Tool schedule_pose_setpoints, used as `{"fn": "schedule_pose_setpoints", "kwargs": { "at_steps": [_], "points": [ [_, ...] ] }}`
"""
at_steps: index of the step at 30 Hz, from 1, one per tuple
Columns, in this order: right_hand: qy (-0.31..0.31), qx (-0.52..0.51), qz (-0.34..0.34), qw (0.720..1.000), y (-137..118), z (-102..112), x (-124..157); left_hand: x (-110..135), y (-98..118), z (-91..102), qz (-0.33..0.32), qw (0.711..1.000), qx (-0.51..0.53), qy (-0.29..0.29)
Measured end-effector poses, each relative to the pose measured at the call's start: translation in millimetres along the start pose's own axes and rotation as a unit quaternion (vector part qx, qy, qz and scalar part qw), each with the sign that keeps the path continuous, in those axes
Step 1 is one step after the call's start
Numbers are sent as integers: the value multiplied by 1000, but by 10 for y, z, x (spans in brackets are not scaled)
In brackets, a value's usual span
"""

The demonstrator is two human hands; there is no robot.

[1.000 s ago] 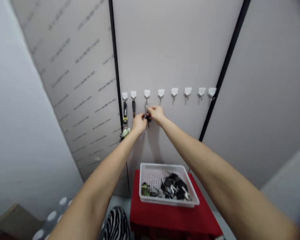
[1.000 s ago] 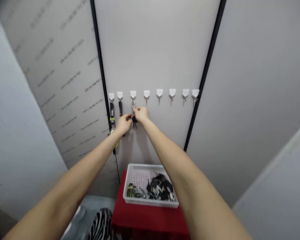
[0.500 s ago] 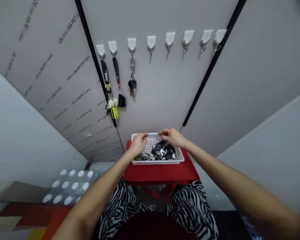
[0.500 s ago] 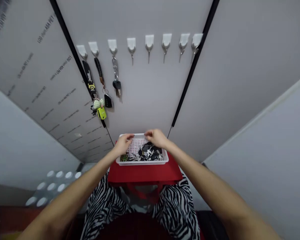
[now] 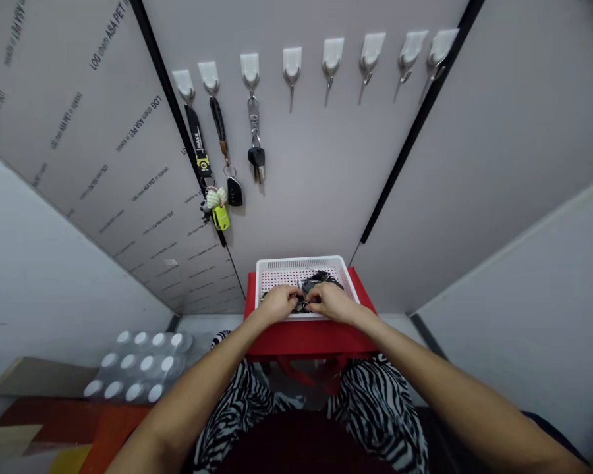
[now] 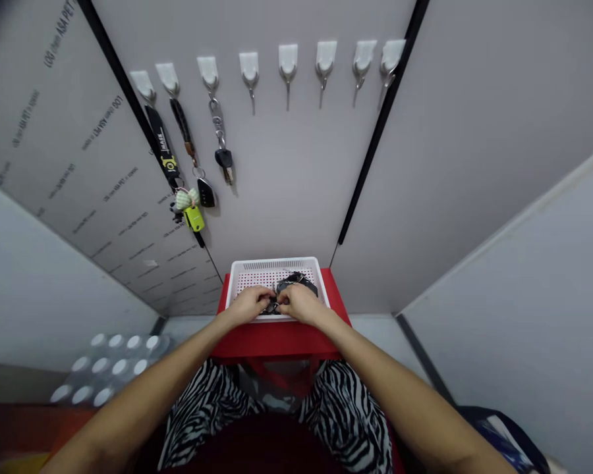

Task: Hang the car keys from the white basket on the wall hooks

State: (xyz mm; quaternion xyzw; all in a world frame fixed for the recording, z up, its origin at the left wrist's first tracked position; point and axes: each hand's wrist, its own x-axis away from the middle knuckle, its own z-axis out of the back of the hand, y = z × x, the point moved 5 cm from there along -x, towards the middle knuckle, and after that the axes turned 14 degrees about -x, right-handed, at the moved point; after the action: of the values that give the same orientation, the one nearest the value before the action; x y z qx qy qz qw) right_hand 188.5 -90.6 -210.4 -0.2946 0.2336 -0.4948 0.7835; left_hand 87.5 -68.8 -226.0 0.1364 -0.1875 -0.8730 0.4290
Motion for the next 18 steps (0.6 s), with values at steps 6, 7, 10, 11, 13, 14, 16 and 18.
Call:
{"fn": "schedule_pose_setpoints", "kwargs": {
  "at_steps": [6,7,10,11,13,14,16,18],
  "points": [
    [63,-109,-58,990,-7,80,-66,7,-45,63,34,997,36,52],
    [73,-147,-75,984,-2,104,-81,16,-46,93,35,996,49,73],
    [93,-279,-131,947,10,146,-132,67,-23,188,24,988,74,136],
    [102,-319,-144,931,8,154,-148,87,-9,213,18,985,76,152],
    [127,-380,-157,902,-5,167,-175,117,14,244,10,983,78,169],
    [137,-402,-163,891,-15,167,-186,124,19,247,12,982,81,168],
    [142,-431,-176,874,-37,144,-205,120,21,236,19,983,94,156],
    [130,-445,-181,867,-69,109,-228,98,18,222,25,983,114,139]
  ]
}}
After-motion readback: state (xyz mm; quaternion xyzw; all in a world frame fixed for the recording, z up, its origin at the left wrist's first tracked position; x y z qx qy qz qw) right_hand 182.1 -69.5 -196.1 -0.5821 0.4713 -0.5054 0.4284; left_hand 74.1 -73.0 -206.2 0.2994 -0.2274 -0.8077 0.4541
